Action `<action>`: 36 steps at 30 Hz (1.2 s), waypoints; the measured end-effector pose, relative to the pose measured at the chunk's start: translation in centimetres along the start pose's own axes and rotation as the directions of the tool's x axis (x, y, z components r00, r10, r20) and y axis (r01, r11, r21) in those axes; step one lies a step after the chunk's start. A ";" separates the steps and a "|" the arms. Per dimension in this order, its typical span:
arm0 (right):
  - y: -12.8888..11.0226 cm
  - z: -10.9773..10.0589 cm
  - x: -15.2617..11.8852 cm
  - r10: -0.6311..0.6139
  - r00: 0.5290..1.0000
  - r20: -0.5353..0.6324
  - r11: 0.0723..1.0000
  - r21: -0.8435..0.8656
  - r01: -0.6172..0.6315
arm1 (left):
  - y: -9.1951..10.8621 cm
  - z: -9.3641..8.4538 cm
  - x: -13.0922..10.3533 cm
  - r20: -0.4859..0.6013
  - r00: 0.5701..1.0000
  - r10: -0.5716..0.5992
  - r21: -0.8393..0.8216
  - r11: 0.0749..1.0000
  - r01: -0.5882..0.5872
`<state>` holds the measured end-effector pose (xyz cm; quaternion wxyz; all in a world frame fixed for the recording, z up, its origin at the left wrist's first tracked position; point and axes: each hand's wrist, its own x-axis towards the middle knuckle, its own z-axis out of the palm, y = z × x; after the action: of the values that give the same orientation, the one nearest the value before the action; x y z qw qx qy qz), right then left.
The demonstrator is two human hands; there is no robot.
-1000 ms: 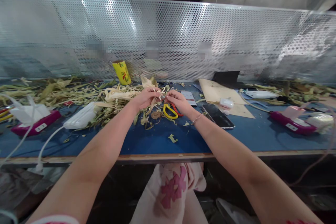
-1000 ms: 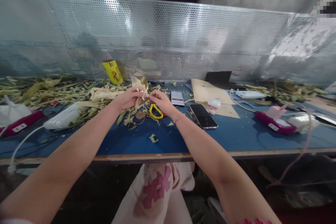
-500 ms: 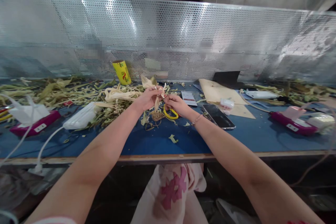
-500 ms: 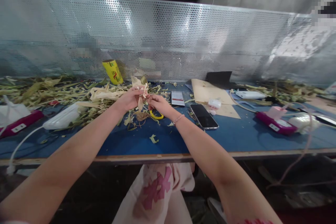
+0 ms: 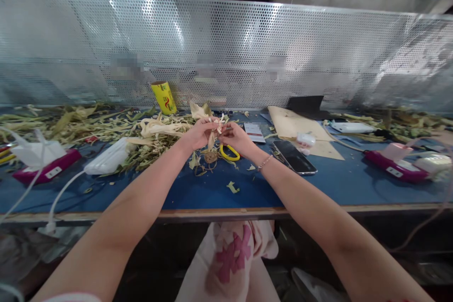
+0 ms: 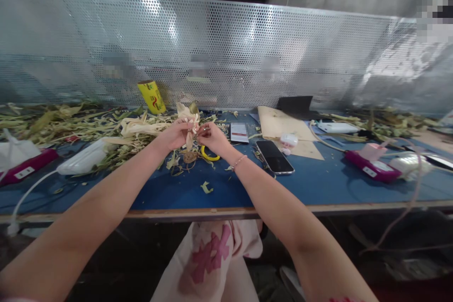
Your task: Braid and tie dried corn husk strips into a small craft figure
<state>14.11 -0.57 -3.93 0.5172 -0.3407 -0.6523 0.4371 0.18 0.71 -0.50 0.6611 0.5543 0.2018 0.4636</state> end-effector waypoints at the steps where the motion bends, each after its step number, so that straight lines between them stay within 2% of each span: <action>1: 0.0 0.0 0.0 -0.008 1.000 -0.009 1.000 -0.009 0.008 | 0.0 -0.1 0.0 -0.005 1.000 0.007 -0.008 1.000 -0.007; 4: -0.1 -0.1 0.0 0.005 0.999 -0.033 1.000 -0.020 -0.006 | 0.2 -0.3 0.0 -0.041 0.999 0.033 -0.036 0.999 -0.035; 11: -0.4 -0.1 0.0 0.071 0.991 -0.117 0.993 0.098 -0.060 | 0.7 -0.5 0.1 -0.203 0.976 0.074 -0.079 0.993 -0.092; 18: -0.9 -0.3 0.0 0.190 0.980 -0.053 0.979 0.084 -0.185 | 0.5 -0.2 0.0 -0.158 0.984 0.078 -0.066 0.994 -0.089; 20: -0.8 -0.3 0.0 0.130 0.991 -0.036 0.991 -0.011 -0.130 | 0.3 -0.2 0.1 -0.142 0.987 0.073 -0.033 0.996 -0.078; 24: -0.2 -0.5 0.1 -0.090 0.996 0.007 0.976 -0.198 0.090 | 0.1 -0.2 0.2 -0.114 0.991 0.064 0.024 0.998 -0.062; 26: 0.1 -0.6 0.1 -0.086 0.996 0.034 0.972 -0.219 0.091 | 0.1 0.0 0.2 -0.114 0.992 0.052 0.038 0.998 -0.048; 29: 0.4 -0.5 0.2 0.027 0.999 0.040 0.983 -0.180 -0.019 | 0.1 0.1 0.3 -0.133 0.990 0.041 0.051 0.998 -0.034; 33: 0.3 -0.6 0.4 0.128 0.988 -0.083 0.989 -0.060 -0.133 | 0.0 0.2 0.3 -0.175 0.983 0.057 0.080 0.996 -0.044; 36: 0.2 -1.1 0.6 0.099 0.971 -0.215 0.995 0.010 -0.099 | -0.1 0.2 0.4 -0.207 0.975 0.081 0.152 0.987 -0.049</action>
<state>15.05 0.29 -3.78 0.5623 -0.4184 -0.5747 0.4225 0.58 0.91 -0.38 0.5778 0.5550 0.2864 0.5254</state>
